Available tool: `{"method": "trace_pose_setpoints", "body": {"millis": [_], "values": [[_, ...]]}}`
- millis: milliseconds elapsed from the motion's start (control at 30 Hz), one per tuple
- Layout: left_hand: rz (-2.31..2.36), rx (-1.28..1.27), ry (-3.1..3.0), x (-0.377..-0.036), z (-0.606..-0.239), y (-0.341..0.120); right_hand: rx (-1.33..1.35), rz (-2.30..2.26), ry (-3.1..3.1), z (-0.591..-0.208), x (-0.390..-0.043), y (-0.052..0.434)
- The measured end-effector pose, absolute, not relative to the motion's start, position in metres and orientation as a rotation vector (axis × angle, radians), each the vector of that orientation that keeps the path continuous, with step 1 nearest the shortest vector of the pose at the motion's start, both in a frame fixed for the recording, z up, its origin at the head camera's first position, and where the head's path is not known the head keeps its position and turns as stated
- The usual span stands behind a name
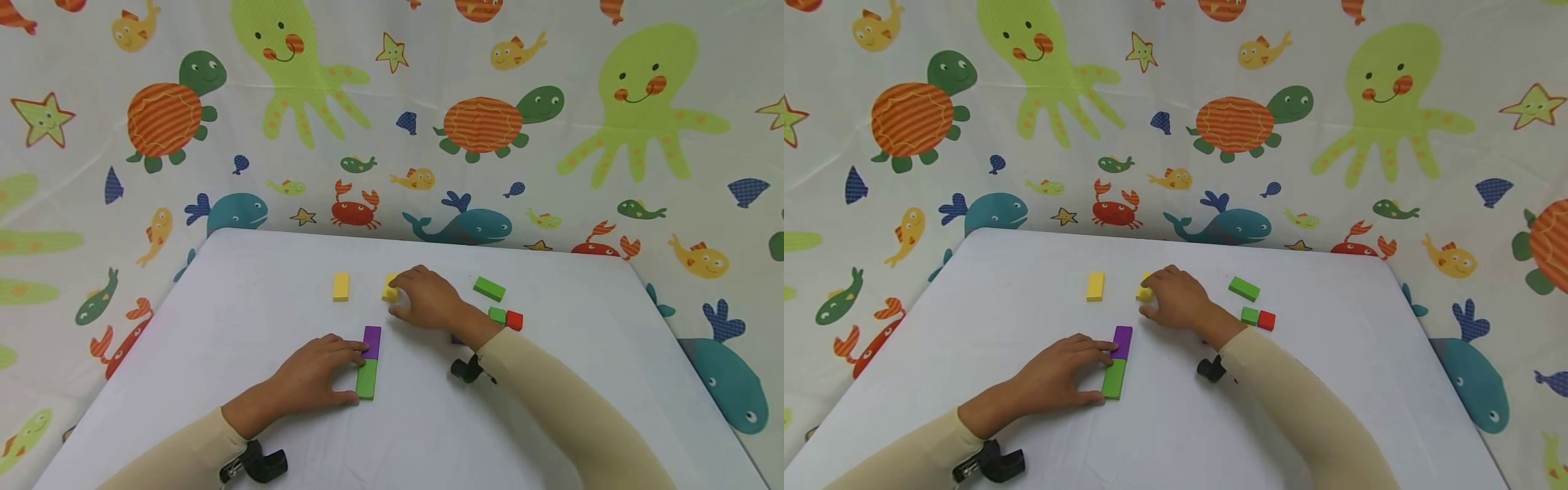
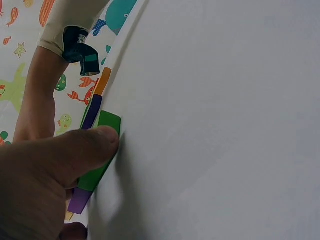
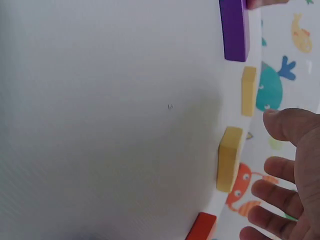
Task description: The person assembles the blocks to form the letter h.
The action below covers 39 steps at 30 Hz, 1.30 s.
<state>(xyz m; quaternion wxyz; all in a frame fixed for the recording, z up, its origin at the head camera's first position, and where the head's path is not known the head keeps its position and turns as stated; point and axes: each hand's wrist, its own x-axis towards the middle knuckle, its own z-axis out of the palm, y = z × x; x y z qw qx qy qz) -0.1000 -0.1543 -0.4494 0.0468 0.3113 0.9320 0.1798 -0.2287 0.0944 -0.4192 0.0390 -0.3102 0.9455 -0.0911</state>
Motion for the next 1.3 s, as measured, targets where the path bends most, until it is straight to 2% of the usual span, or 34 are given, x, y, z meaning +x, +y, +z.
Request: {"method": "trace_pose_setpoints", "body": {"millis": [600, 1300], "values": [[0.547, 0.99, 2.86, -0.099, -0.451, -0.154, -0.862, -0.248, 2.919, -0.433, -0.259, 0.093], [0.558, 0.987, 2.846, -0.099, -0.449, -0.154, -0.881, -0.293, 2.891, -0.434, -0.263, 0.087]]}}
